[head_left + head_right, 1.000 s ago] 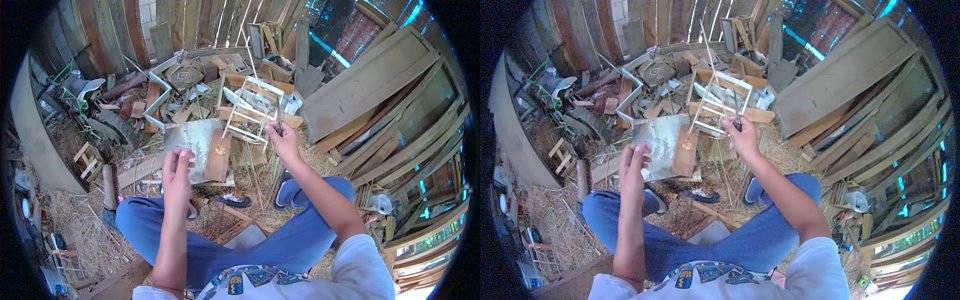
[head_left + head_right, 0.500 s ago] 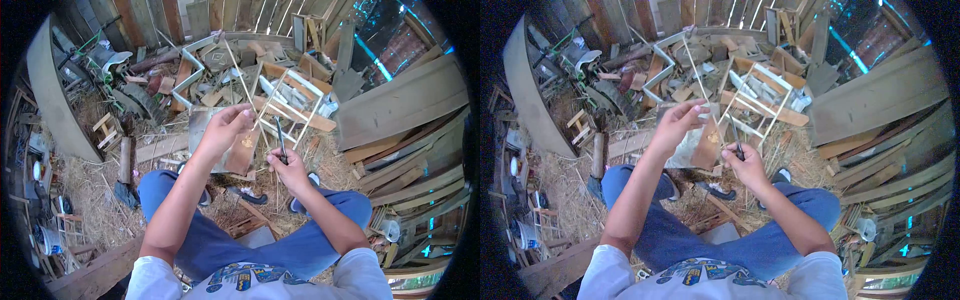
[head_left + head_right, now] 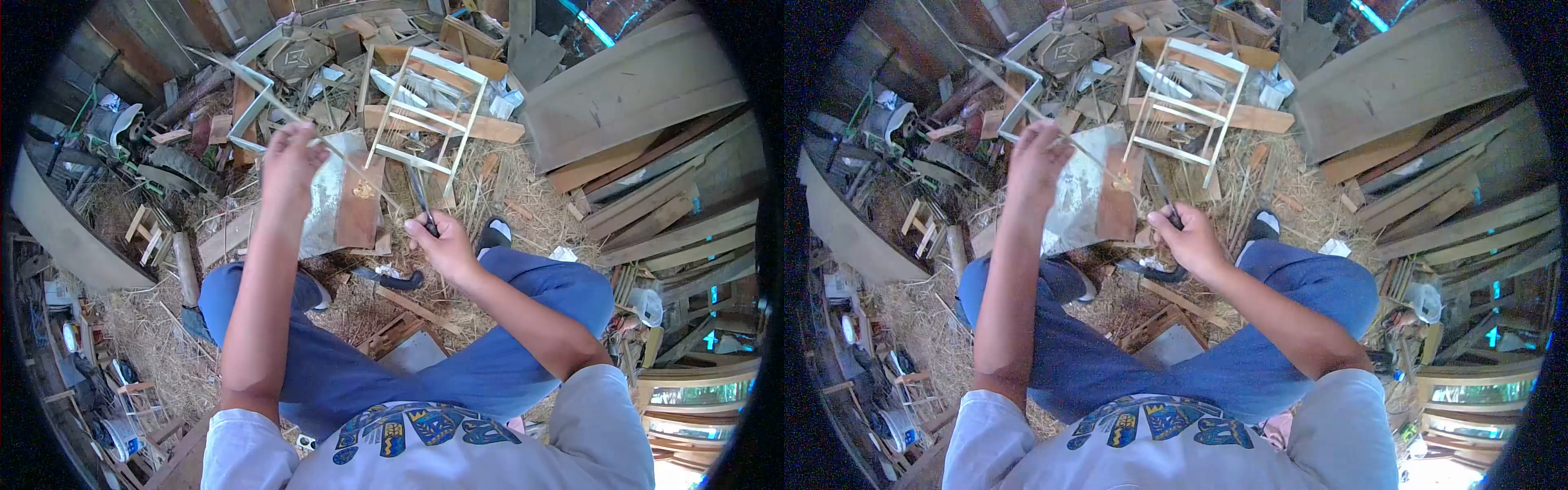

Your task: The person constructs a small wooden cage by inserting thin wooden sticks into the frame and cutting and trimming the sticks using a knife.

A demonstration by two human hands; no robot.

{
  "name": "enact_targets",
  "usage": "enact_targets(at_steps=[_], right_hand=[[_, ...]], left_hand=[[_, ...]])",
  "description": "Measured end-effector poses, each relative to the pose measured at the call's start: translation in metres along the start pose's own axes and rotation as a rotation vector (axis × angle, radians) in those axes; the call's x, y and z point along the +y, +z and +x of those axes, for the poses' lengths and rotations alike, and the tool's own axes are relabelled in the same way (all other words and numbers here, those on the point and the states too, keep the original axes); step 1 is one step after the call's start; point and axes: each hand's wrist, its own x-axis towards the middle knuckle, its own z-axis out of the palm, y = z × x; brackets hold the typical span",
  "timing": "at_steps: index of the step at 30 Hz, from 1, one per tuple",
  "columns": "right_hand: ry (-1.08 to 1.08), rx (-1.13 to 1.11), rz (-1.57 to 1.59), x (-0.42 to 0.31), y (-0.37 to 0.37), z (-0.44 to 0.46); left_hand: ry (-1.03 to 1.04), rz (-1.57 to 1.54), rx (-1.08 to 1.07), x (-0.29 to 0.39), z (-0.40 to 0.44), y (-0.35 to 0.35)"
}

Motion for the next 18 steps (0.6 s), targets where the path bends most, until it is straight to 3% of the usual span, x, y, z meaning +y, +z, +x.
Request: enact_targets(at_steps=[5,6,8,11,14,18], right_hand=[[0.29,0.209,0.02,0.011,-0.012,0.002],[0.291,0.212,0.02,0.017,-0.016,0.004],[-0.018,0.359,-0.095,0.03,-0.025,0.009],[0.163,0.383,0.079,0.002,-0.036,0.011],[0.2,0.283,0.067,-0.01,-0.036,0.005],[0.15,0.112,-0.082,-0.001,-0.028,0.0]], left_hand=[[0.172,-0.012,0.09,0.019,0.01,-0.01],[0.159,0.019,0.027,0.017,0.007,-0.011],[0.107,0.074,-0.015,0.003,-0.001,-0.006],[0.065,0.192,-0.112,-0.021,-0.017,0.007],[-0.09,0.135,-0.222,-0.042,-0.03,0.015],[-0.191,0.066,-0.159,-0.06,-0.035,0.022]])
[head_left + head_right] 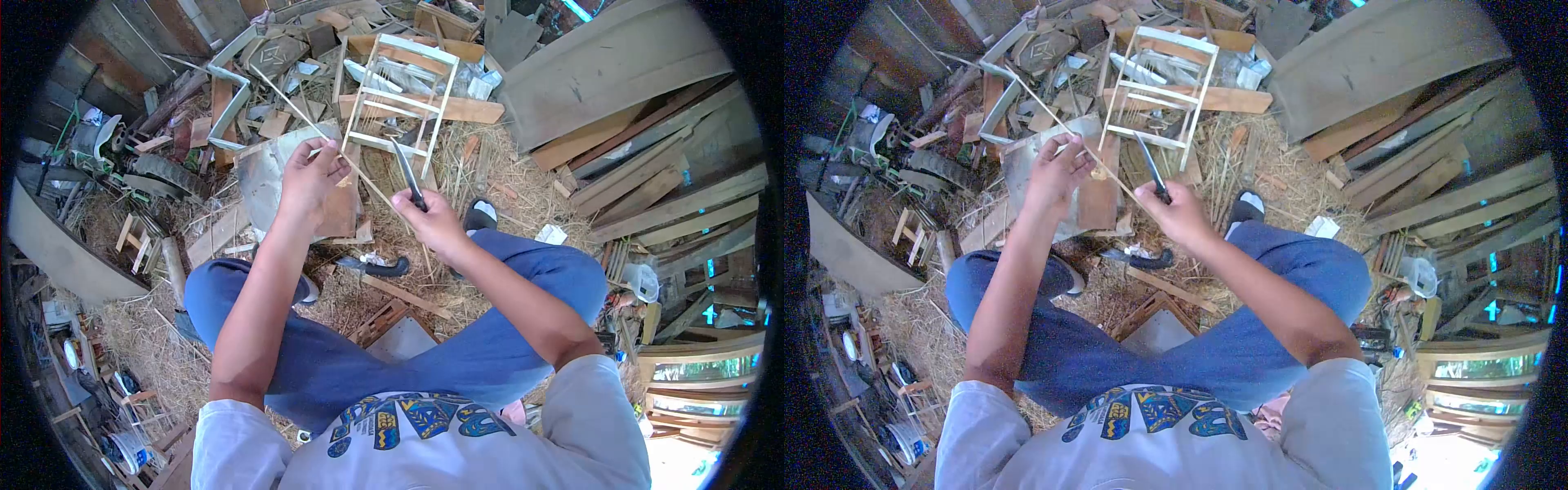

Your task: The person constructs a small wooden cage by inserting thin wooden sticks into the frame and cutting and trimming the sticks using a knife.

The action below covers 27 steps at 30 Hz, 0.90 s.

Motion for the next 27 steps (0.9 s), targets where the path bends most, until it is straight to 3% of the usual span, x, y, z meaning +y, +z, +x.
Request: enact_targets(at_steps=[2,7,10,11,13,16,17,19,20,23,25,27], right_hand=[[-0.115,-0.125,0.05,0.003,0.001,-0.001],[-0.198,-0.168,0.0,0.001,-0.011,0.004],[-0.127,0.127,0.151,0.003,-0.025,0.014],[-0.127,0.131,0.146,0.011,-0.033,0.023],[-0.221,0.466,0.194,0.04,-0.052,0.047],[-0.18,0.643,0.094,0.096,-0.087,0.069],[-0.177,0.648,0.089,0.115,-0.096,0.075],[0.177,0.604,-0.016,0.14,-0.109,0.077],[0.251,0.68,0.028,0.147,-0.105,0.078],[0.247,0.883,-0.036,0.23,-0.107,0.117],[0.269,0.881,-0.134,0.269,-0.103,0.127],[0.028,0.847,-0.146,0.29,-0.084,0.12]], left_hand=[[-0.012,0.017,0.028,-0.004,0.0,0.002],[-0.034,0.009,0.027,-0.009,0.003,0.009],[-0.09,0.087,0.041,-0.003,0.004,0.011],[-0.134,0.159,0.059,-0.001,0.004,0.012],[-0.144,0.152,0.026,0.0,0.008,0.009],[-0.153,0.122,-0.011,0.006,0.01,0.008],[-0.157,0.098,-0.013,0.008,0.009,0.008],[-0.159,0.096,-0.028,0.008,0.009,0.003],[-0.15,0.096,-0.037,0.007,0.01,0.002],[-0.212,0.085,-0.012,0.013,-0.003,0.004],[-0.226,0.089,-0.01,0.014,-0.01,0.001],[-0.242,0.094,-0.003,0.017,-0.019,-0.002]])
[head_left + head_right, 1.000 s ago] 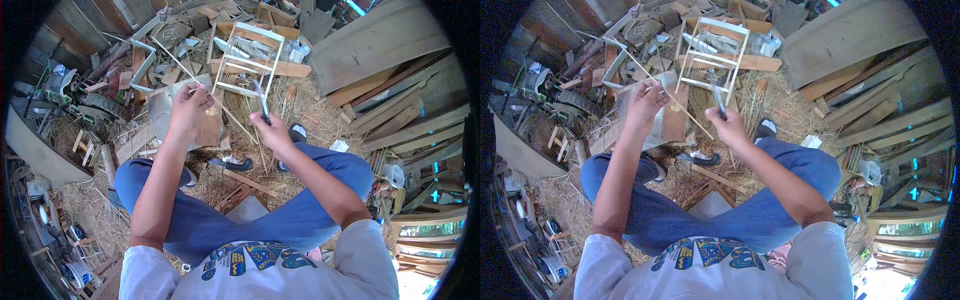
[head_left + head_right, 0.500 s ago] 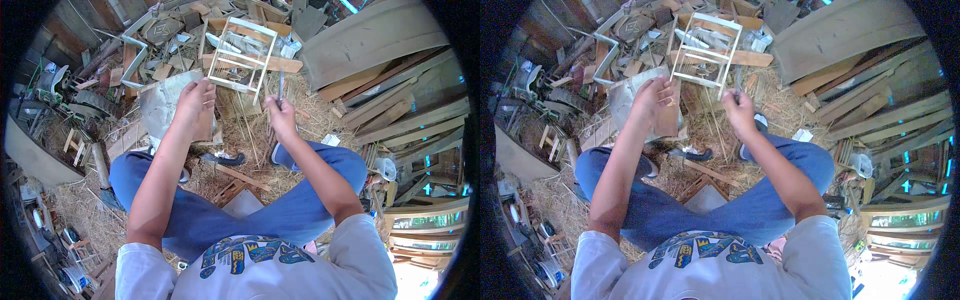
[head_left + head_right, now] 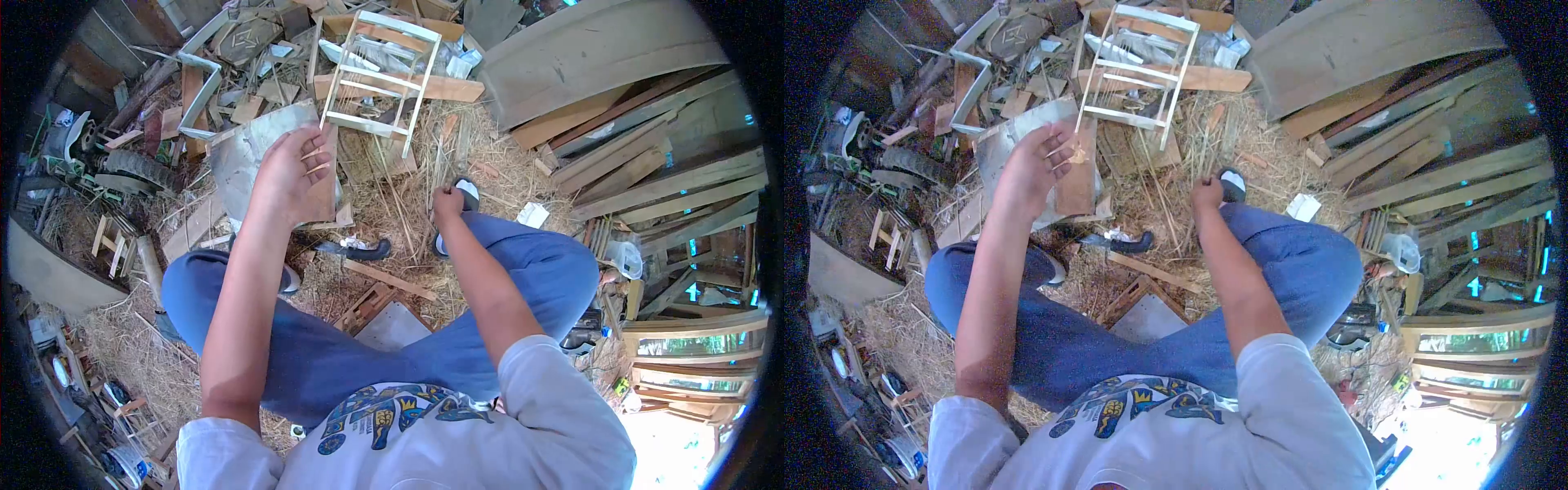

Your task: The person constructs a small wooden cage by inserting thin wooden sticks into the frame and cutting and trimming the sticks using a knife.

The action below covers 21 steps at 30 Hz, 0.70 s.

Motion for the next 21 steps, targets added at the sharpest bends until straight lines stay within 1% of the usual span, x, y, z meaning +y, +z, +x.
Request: enact_targets(at_steps=[1,2,3,6,8,10,12,14,15,17,18,20,21], right_hand=[[-0.067,0.065,-0.107,0.004,0.003,-0.006],[-0.062,0.063,-0.11,0.008,0.004,-0.012],[0.0,0.025,-0.158,-0.006,-0.001,-0.027],[0.081,-0.045,-0.173,0.008,-0.004,-0.034],[0.003,0.018,-0.318,0.023,-0.003,-0.034],[0.023,0.008,-0.335,-0.007,-0.014,-0.045],[0.045,-0.001,-0.348,-0.009,-0.007,-0.044],[0.02,0.088,-0.25,-0.002,0.011,-0.036],[0.026,0.088,-0.249,-0.008,0.019,-0.03],[0.148,0.091,0.118,-0.037,0.03,-0.02],[0.149,0.093,0.119,-0.058,0.032,-0.018],[0.129,0.007,0.315,-0.107,0.035,-0.015],[0.122,0.008,0.321,-0.126,0.035,-0.017]], left_hand=[[0.016,-0.004,-0.005,0.002,-0.006,0.0],[0.032,-0.009,-0.01,0.002,-0.009,0.0],[0.027,-0.006,-0.01,0.001,-0.01,-0.001],[0.044,0.032,-0.02,0.0,-0.005,-0.01],[0.02,0.061,0.018,-0.003,0.001,-0.014],[0.007,0.056,0.027,-0.004,0.006,-0.016],[-0.004,0.056,0.034,-0.001,0.016,-0.02],[0.043,0.122,0.078,0.003,0.029,-0.025],[0.039,0.127,0.078,0.005,0.036,-0.026],[0.131,0.334,0.145,0.007,0.056,-0.026],[0.131,0.335,0.144,0.004,0.067,-0.026],[0.184,0.472,0.174,-0.009,0.093,-0.025],[0.193,0.47,0.172,-0.019,0.107,-0.028]])
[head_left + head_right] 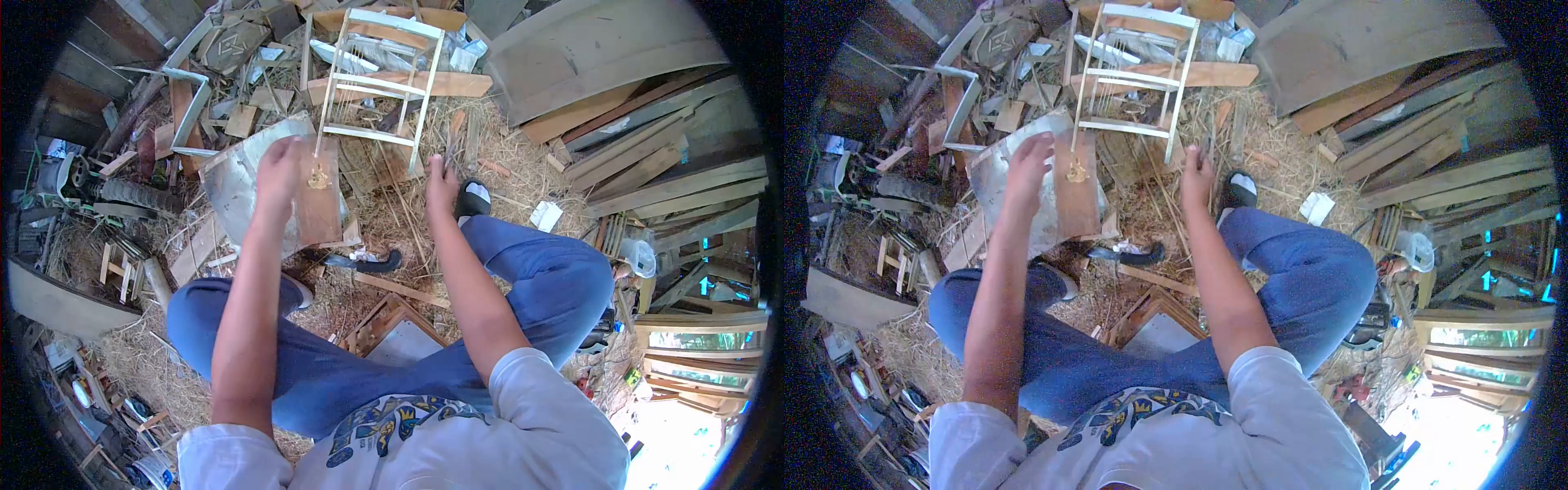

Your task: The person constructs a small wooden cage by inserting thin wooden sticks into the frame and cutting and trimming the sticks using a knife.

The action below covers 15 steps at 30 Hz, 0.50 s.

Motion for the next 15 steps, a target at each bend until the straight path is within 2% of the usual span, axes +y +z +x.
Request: enact_targets(at_steps=[2,5,6,9,11,12,13,14,15], right_hand=[[-0.103,-0.117,-0.078,-0.025,0.011,-0.007],[-0.251,-0.178,-0.108,-0.004,0.027,0.007],[-0.105,-0.176,-0.039,-0.015,0.027,0.003],[-0.03,-0.245,-0.083,-0.019,0.021,0.009],[-0.025,-0.283,-0.112,-0.029,0.019,0.009],[-0.018,-0.348,-0.229,-0.036,0.017,0.008],[-0.013,-0.411,-0.348,-0.043,0.016,0.007],[0.06,-0.406,-0.209,-0.049,0.016,0.003],[0.043,-0.411,-0.21,-0.051,0.015,0.005]], left_hand=[[0.138,0.036,-0.039,-0.027,0.021,0.01],[0.116,0.033,-0.075,-0.039,0.032,0.029],[0.125,0.032,-0.069,-0.054,0.044,0.034],[0.174,0.201,-0.123,-0.076,0.067,0.042],[0.093,0.236,-0.073,-0.071,0.058,0.052],[0.143,0.226,0.031,-0.069,0.058,0.054],[0.152,0.216,0.038,-0.078,0.066,0.053],[0.19,0.26,0.067,-0.086,0.075,0.053],[0.226,0.304,0.096,-0.082,0.077,0.051]])
